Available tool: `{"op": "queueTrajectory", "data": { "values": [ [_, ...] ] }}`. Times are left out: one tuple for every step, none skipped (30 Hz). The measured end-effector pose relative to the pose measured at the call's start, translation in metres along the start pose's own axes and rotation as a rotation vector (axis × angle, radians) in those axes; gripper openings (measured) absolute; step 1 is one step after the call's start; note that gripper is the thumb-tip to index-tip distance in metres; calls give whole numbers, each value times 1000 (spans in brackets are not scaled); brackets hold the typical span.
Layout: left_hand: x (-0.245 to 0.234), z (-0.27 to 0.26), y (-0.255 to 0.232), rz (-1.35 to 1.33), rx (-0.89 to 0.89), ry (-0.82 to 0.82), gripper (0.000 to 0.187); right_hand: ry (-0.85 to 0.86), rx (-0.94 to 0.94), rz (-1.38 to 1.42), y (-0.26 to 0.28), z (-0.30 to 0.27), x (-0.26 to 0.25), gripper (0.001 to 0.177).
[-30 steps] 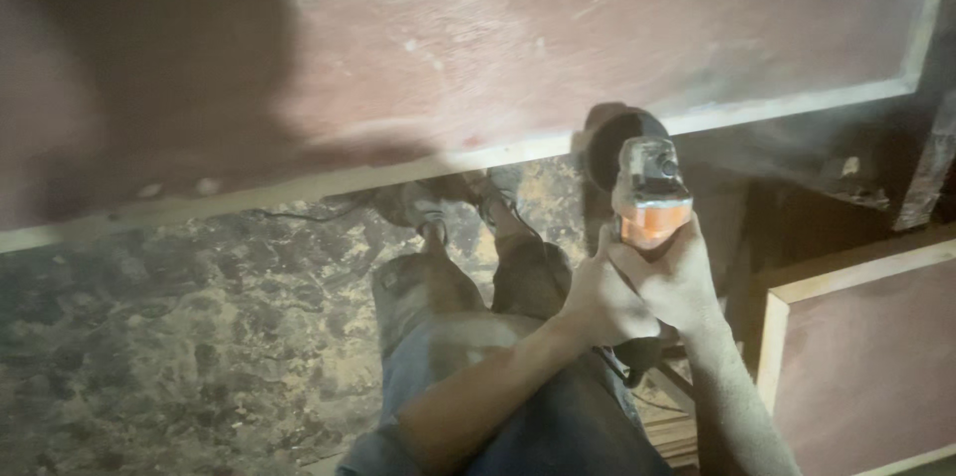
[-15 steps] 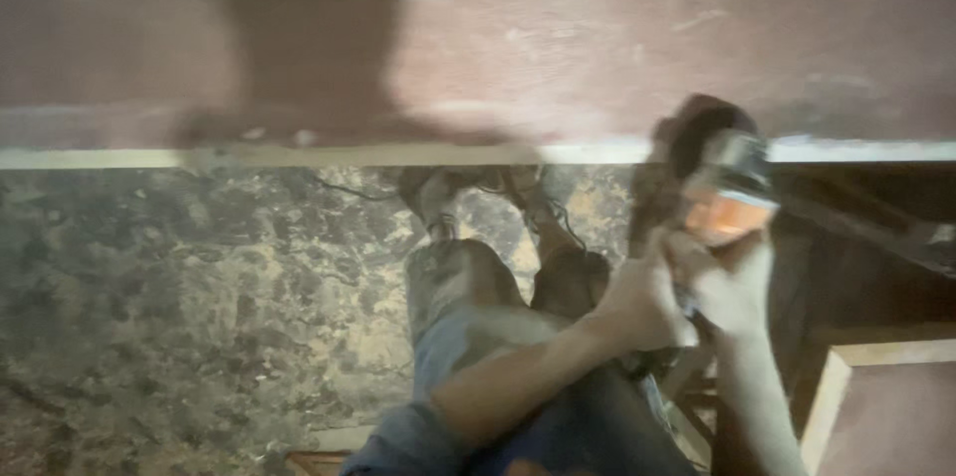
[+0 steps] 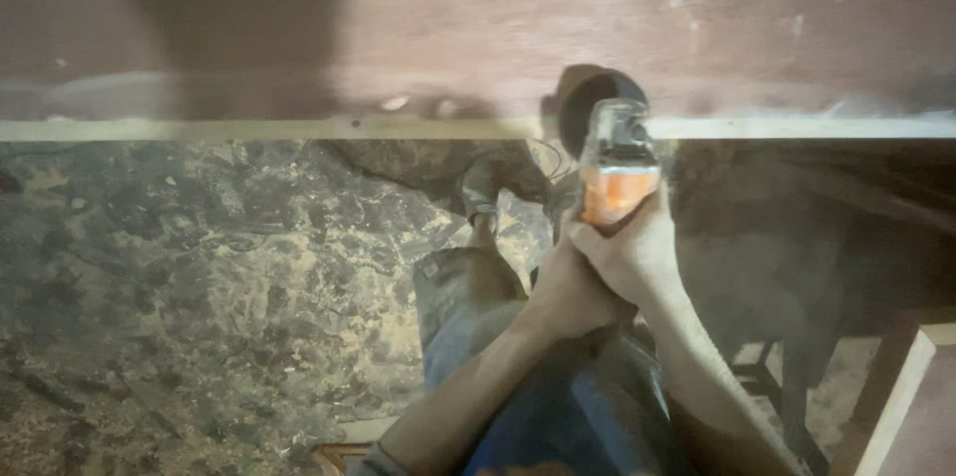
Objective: The person uses an angle grinder to sand the edge of a large wooden board. They move the tool along the length of the board's edge, generating dust as they work.
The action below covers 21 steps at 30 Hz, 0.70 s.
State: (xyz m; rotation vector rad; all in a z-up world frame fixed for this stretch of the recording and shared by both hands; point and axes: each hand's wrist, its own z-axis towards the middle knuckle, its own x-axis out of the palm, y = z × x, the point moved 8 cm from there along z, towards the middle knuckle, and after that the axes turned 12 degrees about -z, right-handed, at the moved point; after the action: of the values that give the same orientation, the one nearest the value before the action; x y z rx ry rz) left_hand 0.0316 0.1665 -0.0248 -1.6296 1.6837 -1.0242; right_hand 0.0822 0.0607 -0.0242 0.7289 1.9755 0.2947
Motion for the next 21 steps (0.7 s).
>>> {"op": "queueTrajectory", "data": {
  "values": [
    [-5,-6,0,13,44,5,75,21,-33,-2,7,-5,7,81],
    [-9,-11,2,-51,74,11,73,43,-66,-5,14,-9,13,82],
    [-15,-14,2,-113,109,23,70,91,-99,-32,21,-11,21,87],
    [-21,-17,1,-176,143,36,68,139,-132,-59,28,-12,28,92],
    [-27,-20,8,-178,66,-9,59,188,-160,-86,35,-15,34,97],
    [-33,-23,15,-179,-11,-52,51,243,-104,-113,37,-15,41,96],
    [-37,-28,22,-177,-94,-93,43,300,-43,-138,38,-16,48,95],
    [-40,-31,19,-166,-63,-130,44,356,19,-162,39,-18,52,94],
    [-42,-30,16,-150,-22,-161,45,350,10,-167,46,-19,50,89],
    [-43,-31,13,-136,20,-192,46,344,1,-171,52,-21,48,84],
    [-36,-31,12,-185,39,-161,42,337,-13,-177,56,-19,43,79],
    [-29,-33,12,-234,57,-129,38,339,26,-158,54,-18,36,84],
    [-22,-33,14,-280,69,-104,34,351,62,-135,49,-18,32,89],
    [-13,-30,19,-245,54,-50,36,362,99,-112,43,-19,28,95],
    [-2,-28,25,-212,39,4,38,290,36,-83,43,-19,19,89],
    [9,-27,32,-180,24,58,40,217,-26,-54,40,-19,8,83],
    [20,-21,29,-5,153,109,36,142,-92,-30,36,-19,-4,77],
    [33,-16,28,171,281,159,32,96,-93,32,26,-20,-12,72],
    [47,-16,26,346,405,207,28,54,-93,93,17,-21,-19,68],
    [53,-13,33,214,322,201,33,11,-93,154,7,-23,-26,63],
    [56,-9,40,88,240,192,38,-18,-125,206,1,-23,-31,62]
  ]
}}
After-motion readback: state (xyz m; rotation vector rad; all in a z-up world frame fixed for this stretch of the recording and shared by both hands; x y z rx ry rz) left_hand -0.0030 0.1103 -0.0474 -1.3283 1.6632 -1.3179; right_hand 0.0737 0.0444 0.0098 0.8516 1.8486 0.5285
